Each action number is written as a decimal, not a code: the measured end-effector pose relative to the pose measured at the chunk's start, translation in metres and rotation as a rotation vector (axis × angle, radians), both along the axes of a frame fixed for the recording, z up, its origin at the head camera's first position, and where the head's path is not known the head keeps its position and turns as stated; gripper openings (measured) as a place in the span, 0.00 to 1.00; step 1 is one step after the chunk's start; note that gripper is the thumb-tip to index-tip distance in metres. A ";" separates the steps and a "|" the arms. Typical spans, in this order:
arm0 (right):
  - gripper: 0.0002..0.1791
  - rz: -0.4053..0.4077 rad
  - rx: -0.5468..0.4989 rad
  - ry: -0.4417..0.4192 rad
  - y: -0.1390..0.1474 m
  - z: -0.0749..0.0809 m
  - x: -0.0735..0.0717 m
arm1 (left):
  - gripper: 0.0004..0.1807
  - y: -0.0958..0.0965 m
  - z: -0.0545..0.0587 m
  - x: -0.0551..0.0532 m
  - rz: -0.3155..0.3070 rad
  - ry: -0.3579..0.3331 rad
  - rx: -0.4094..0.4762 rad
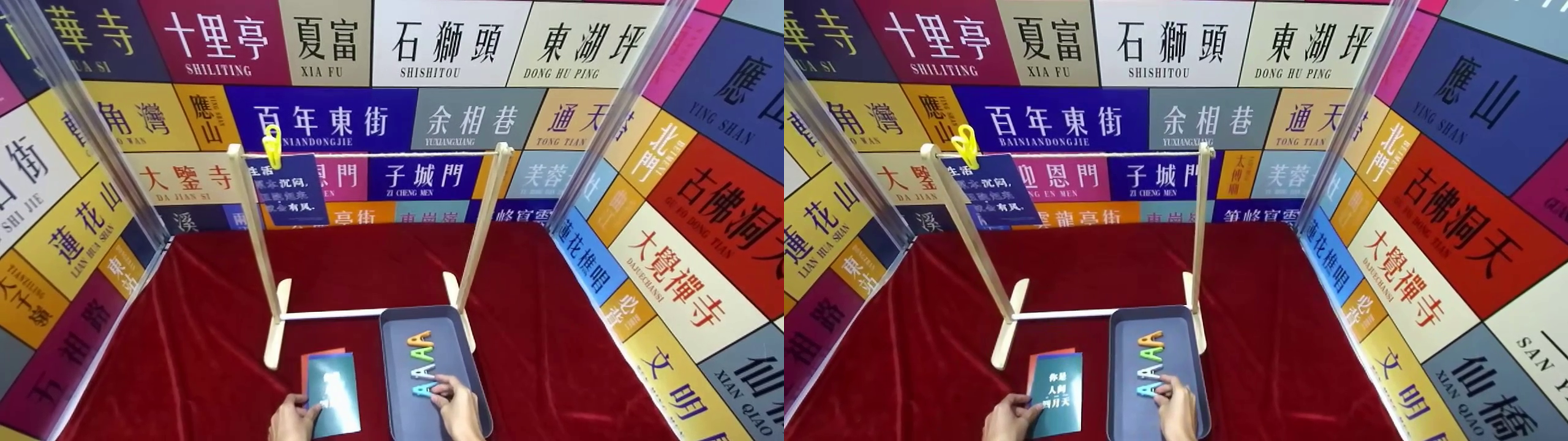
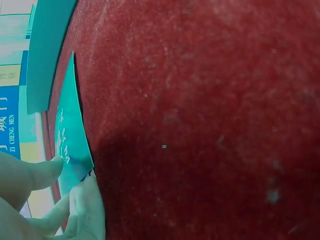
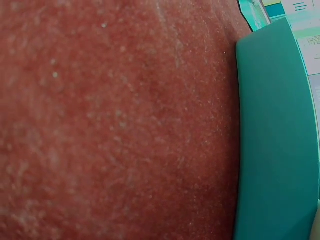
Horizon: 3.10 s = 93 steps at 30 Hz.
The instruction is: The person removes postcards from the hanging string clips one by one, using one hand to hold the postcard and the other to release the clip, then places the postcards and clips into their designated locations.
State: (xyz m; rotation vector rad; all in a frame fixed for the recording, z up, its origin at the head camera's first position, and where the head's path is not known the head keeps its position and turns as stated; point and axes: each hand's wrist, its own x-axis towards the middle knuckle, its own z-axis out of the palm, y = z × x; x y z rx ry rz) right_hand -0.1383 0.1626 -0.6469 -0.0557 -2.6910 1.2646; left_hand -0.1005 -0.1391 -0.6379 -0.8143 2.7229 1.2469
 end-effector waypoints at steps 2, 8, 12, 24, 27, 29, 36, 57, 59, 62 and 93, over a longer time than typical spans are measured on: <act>0.18 -0.022 0.022 0.011 0.000 0.001 0.001 | 0.21 -0.001 0.000 0.001 -0.005 0.004 0.003; 0.19 -0.058 0.051 0.033 0.000 0.003 0.002 | 0.19 -0.004 0.000 0.003 -0.002 0.032 0.016; 0.18 -0.066 0.054 0.042 0.001 0.005 0.002 | 0.17 -0.005 0.001 0.004 0.023 0.079 0.032; 0.21 -0.037 0.202 0.525 0.000 0.007 0.003 | 0.20 -0.005 0.006 0.007 0.053 0.255 0.067; 0.24 0.024 0.224 0.633 0.000 0.012 0.001 | 0.22 -0.006 0.010 0.007 0.046 0.275 0.083; 0.25 0.075 0.233 0.688 0.000 0.017 0.000 | 0.25 -0.006 0.014 0.006 0.056 0.281 0.081; 0.26 0.211 0.230 0.763 -0.003 0.038 -0.003 | 0.34 -0.006 0.028 0.002 0.084 0.292 0.128; 0.29 0.405 0.163 0.769 -0.019 0.091 -0.012 | 0.39 -0.012 0.071 -0.003 -0.004 0.338 0.222; 0.29 0.416 0.165 0.754 -0.020 0.094 -0.013 | 0.39 -0.012 0.074 -0.004 -0.014 0.347 0.223; 0.30 0.423 0.187 0.757 -0.021 0.100 -0.014 | 0.39 -0.013 0.078 -0.004 -0.022 0.353 0.231; 0.34 0.654 0.301 0.883 -0.041 0.168 -0.046 | 0.47 -0.019 0.131 -0.028 -0.099 0.497 0.413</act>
